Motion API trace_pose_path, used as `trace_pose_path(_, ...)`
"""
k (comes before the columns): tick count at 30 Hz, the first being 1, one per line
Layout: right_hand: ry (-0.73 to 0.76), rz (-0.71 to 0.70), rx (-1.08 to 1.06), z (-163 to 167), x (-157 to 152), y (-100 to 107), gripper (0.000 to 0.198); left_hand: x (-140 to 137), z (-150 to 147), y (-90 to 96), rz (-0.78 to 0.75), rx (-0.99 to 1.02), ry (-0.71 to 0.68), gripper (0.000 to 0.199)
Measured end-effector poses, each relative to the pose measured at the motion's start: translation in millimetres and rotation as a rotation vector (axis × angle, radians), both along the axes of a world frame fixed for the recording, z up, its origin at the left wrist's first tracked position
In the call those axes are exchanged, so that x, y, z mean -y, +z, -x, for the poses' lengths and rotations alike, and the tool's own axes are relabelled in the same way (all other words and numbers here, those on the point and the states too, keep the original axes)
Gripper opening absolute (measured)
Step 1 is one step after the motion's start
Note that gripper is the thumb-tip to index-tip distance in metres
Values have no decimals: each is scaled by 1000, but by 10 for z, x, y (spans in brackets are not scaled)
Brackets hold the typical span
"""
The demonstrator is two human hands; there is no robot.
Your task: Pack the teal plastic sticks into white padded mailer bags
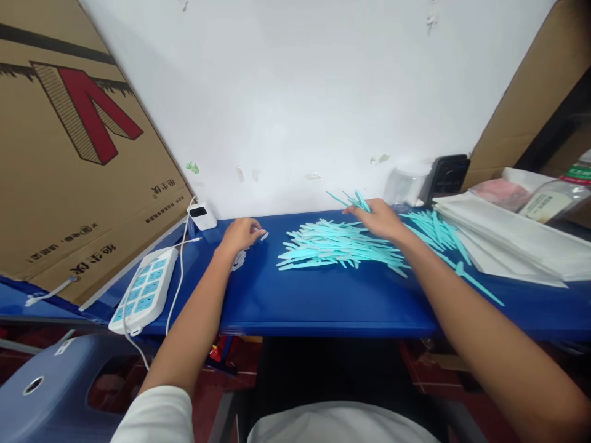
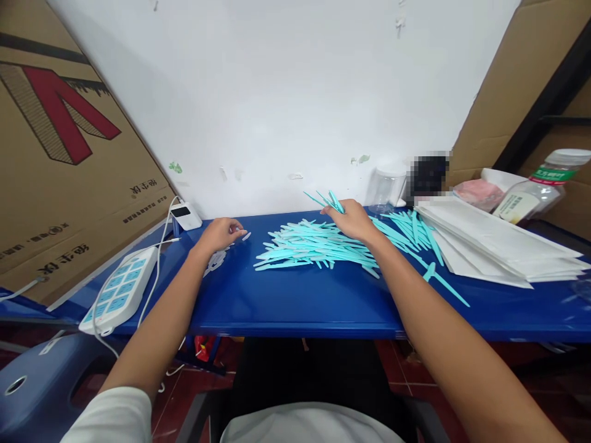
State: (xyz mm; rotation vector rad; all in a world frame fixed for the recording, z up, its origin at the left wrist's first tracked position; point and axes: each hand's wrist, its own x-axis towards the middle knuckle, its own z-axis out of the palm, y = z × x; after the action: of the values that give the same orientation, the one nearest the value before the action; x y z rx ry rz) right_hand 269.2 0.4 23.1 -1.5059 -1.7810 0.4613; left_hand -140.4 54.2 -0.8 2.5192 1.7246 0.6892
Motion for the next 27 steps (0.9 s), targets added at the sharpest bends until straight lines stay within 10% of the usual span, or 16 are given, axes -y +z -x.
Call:
trace_pose_path(10, 104, -4, 41, 67, 34, -48, 48, -72, -213, -220, 103, 110, -20, 19)
trace_pose_path(21, 281, 28, 64, 118, 107, -36, 43, 78, -556, -169, 324, 925, -226, 54)
trace_pose_path(27, 382, 107, 21, 164, 236, 77, 54, 139, -660, -147, 348, 1030, -244, 53)
